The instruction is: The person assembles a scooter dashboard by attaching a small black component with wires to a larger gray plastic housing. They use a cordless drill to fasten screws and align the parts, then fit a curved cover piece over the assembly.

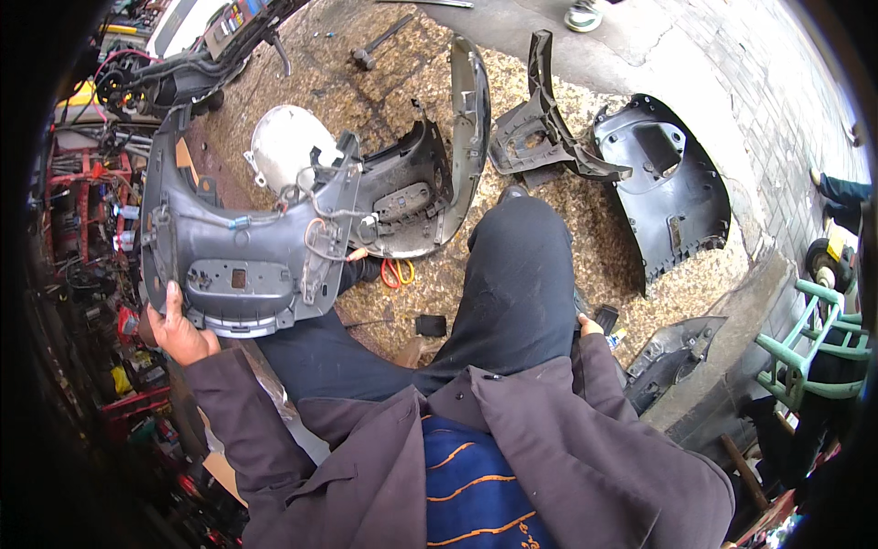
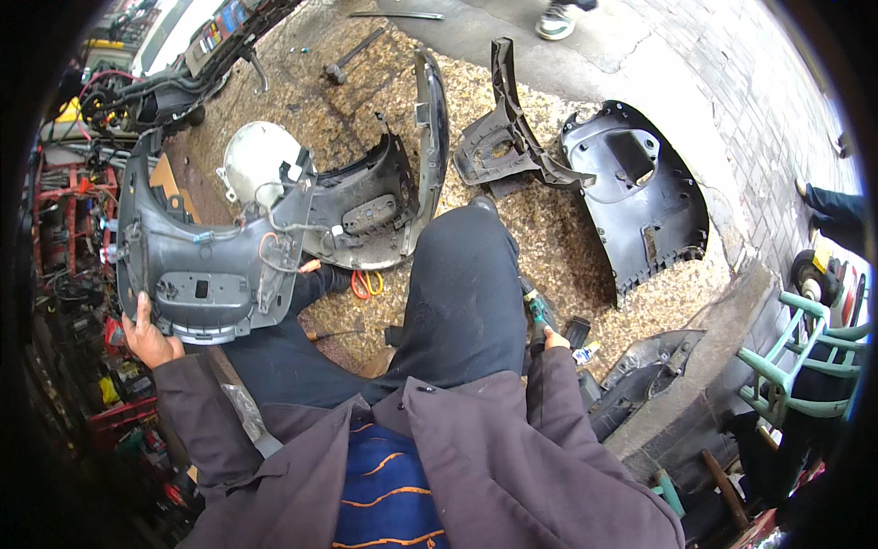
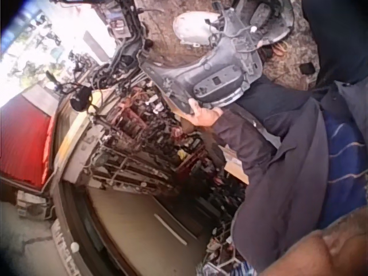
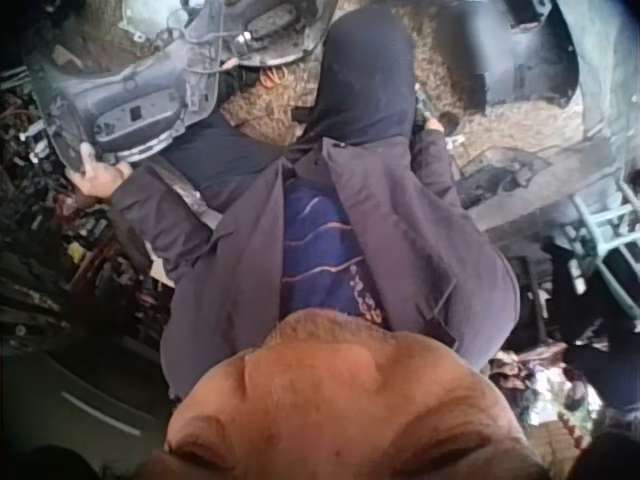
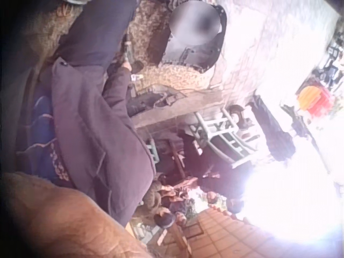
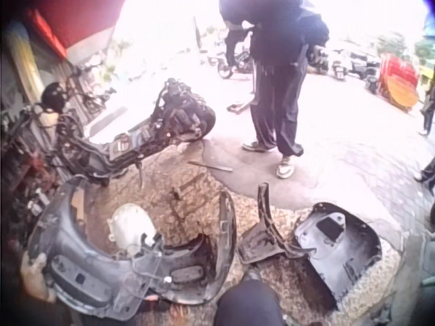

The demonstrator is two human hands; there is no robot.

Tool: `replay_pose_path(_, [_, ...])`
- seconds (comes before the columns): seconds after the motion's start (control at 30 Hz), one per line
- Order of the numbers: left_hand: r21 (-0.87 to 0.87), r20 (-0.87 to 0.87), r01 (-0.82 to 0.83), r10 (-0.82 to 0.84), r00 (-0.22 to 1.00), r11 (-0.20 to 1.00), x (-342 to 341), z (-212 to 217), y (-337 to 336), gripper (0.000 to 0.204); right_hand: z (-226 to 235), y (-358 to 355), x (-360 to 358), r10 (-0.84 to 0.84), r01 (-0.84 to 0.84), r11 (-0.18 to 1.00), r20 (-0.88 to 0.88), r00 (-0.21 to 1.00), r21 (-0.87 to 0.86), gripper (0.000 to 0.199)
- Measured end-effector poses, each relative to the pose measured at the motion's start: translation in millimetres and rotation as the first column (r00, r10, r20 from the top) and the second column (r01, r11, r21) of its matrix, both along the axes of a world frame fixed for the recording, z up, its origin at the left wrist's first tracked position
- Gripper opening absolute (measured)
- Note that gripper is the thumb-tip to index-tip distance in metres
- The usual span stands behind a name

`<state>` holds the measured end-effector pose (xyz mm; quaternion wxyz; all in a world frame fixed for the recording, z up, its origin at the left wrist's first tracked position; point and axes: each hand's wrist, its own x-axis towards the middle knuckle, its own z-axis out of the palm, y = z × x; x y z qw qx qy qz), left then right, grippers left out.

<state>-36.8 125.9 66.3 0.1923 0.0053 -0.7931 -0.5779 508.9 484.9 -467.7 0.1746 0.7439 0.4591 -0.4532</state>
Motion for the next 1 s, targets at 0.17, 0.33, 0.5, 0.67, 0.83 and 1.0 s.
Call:
replay_pose_path(0.17, [0.058,-0.062,-0.100,0.103,0.993,0.993,-6.1,5.3,-10.6,0.035,46.2,1.1,-21.1,0.248,-0.248,0.969,0.019,0.969,-0.005,0.024])
replay_pose_path(0.33, [0.217,-0.117,-0.078,0.105,0.988,0.973,-20.5,0.8,-21.3,0.034,110.8,21.4,-57.6,-0.028,0.030,1.000,-0.179,0.983,0.010,0.013])
replay_pose_path(0.5, [0.395,-0.147,-0.044,0.110,0.983,0.918,-50.2,-14.3,-26.8,0.034,191.5,84.3,-117.0,-0.307,0.350,0.937,-0.476,0.824,0.001,0.019])
replay_pose_path(0.67, [0.516,-0.178,-0.022,0.132,0.975,0.856,-67.7,-40.7,-31.6,0.039,295.2,167.0,-232.4,0.032,0.230,0.938,-0.727,0.685,0.258,0.032])
replay_pose_path(0.83, [0.633,-0.171,0.025,0.109,0.979,0.773,-81.7,-61.4,-41.4,0.042,383.5,143.0,-371.2,0.429,-0.121,0.899,-0.794,0.431,0.420,0.051])
replay_pose_path(1.0, [0.695,-0.159,0.058,0.075,0.984,0.717,-99.4,-79.8,-61.9,0.040,289.3,29.0,-439.9,0.148,-0.147,0.986,-0.778,0.610,0.072,0.037])
